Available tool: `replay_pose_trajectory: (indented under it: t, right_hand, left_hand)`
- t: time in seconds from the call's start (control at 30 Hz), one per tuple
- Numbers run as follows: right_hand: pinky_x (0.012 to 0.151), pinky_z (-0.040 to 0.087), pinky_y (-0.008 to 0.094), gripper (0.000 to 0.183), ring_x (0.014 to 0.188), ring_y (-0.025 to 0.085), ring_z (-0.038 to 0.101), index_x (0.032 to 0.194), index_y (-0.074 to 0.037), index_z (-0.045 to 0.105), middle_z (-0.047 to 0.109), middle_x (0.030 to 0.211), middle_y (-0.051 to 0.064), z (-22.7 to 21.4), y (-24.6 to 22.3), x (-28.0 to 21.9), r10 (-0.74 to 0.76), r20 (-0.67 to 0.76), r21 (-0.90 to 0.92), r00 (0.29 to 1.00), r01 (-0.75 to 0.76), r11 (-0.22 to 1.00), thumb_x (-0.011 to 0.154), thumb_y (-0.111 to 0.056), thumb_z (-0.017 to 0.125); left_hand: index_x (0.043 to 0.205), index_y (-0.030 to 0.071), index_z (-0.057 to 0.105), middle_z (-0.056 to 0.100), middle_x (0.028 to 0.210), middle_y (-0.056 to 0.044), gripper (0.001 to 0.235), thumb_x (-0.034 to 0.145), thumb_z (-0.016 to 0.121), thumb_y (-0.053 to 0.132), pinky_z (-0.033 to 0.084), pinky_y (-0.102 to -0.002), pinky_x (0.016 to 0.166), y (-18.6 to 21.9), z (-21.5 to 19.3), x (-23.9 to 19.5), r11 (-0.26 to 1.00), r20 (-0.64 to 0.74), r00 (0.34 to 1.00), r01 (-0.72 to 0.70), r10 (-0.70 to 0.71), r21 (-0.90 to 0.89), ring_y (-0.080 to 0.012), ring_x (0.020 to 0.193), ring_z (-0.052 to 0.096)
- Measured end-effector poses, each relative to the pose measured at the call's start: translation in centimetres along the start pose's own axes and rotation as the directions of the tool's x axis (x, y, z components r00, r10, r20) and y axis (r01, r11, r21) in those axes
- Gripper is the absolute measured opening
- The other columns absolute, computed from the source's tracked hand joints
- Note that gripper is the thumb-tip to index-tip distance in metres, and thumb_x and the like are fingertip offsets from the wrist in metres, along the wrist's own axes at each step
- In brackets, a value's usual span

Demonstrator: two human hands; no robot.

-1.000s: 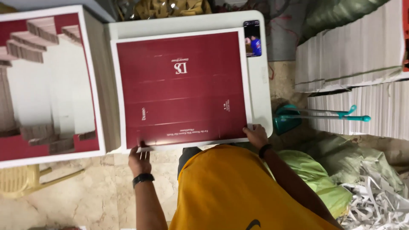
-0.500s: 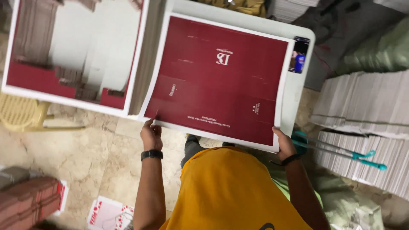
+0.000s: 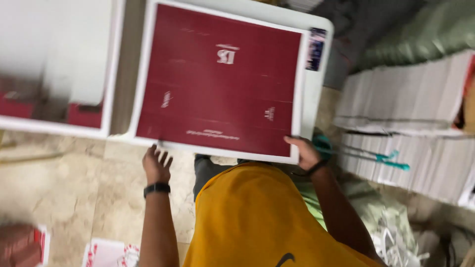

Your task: Removing pre-cut cardboard box templates from their surrounding sheets and stacking them for further processing.

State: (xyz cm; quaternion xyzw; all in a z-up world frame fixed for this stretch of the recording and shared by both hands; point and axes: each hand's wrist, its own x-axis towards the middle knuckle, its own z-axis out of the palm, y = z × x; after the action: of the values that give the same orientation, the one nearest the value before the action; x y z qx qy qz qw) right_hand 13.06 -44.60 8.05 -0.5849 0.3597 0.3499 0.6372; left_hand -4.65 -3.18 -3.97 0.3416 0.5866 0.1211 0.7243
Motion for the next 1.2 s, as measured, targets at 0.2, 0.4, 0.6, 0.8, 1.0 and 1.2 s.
replay_pose_trajectory:
  t: [0.2,0.4,0.6,0.8,1.0,1.2]
  right_hand:
    - [0.075,0.062,0.046,0.060,0.098,0.032,0.071,0.127,0.008,0.063,0.071,0.112,0.021,-3.2,3.3,5.3,-0.061,0.028,-0.058,0.998,0.062,0.996,0.082,-0.024,0.086]
    - [0.095,0.047,0.054,0.070,0.124,0.039,0.050,0.141,0.010,0.051,0.056,0.132,0.027,-0.5,-3.2,-0.7,0.031,0.111,-0.099,0.993,-0.020,0.995,0.086,-0.023,0.081]
    - [0.108,0.036,0.048,0.059,0.132,0.034,0.042,0.138,0.000,0.048,0.053,0.141,0.019,-1.5,-3.5,2.1,0.168,0.144,-0.062,0.975,-0.161,0.985,0.090,-0.024,0.073]
    - [0.086,0.051,0.038,0.021,0.097,0.025,0.067,0.104,-0.009,0.063,0.070,0.104,0.008,-6.3,-0.1,7.6,0.153,0.142,-0.022,0.978,-0.152,0.988,0.088,-0.018,0.073]
    - [0.076,0.045,0.032,0.022,0.079,0.016,0.061,0.077,-0.015,0.055,0.065,0.084,0.001,-6.1,1.5,6.8,0.021,0.172,-0.174,0.985,0.010,0.985,0.094,-0.020,0.068]
    - [0.123,0.013,0.053,0.097,0.147,0.044,0.017,0.157,-0.003,0.023,0.019,0.151,0.028,-5.3,2.0,7.7,-0.387,0.012,-0.773,0.922,0.254,0.581,0.087,-0.045,0.076]
  left_hand:
    - [0.141,0.017,0.047,0.042,0.132,-0.019,0.056,0.094,0.069,0.039,0.046,-0.055,0.108,-4.6,8.4,-10.7,0.972,0.155,0.965,0.224,-0.211,-0.068,-0.0399,0.127,0.053]
    - [0.116,0.015,0.071,0.067,0.116,-0.013,0.025,0.099,0.070,0.033,0.059,-0.051,0.098,-10.1,10.9,-8.1,0.975,0.074,0.987,0.151,-0.141,-0.162,-0.0286,0.105,0.069]
    - [0.099,0.008,0.068,0.057,0.086,-0.005,0.023,0.097,0.076,0.030,0.055,-0.044,0.070,-9.0,11.7,-8.5,0.993,-0.079,0.997,0.032,-0.023,0.111,-0.0193,0.076,0.059]
    - [0.075,0.012,0.059,0.051,0.067,0.003,0.034,0.099,0.072,0.032,0.059,-0.037,0.057,-9.8,13.6,-14.0,0.985,-0.082,0.996,0.000,0.015,0.174,-0.0135,0.061,0.056]
    - [0.069,0.009,0.055,0.044,0.052,-0.003,0.045,0.100,0.071,0.038,0.057,-0.038,0.055,-11.0,11.9,-12.6,0.958,-0.173,0.979,0.149,-0.108,0.245,-0.0198,0.050,0.052]
    - [0.086,-0.008,0.070,0.058,0.065,-0.022,0.042,0.092,0.080,0.032,0.059,-0.054,0.065,-16.4,7.4,-6.7,0.970,-0.218,0.976,0.056,-0.003,0.236,-0.0318,0.062,0.067]
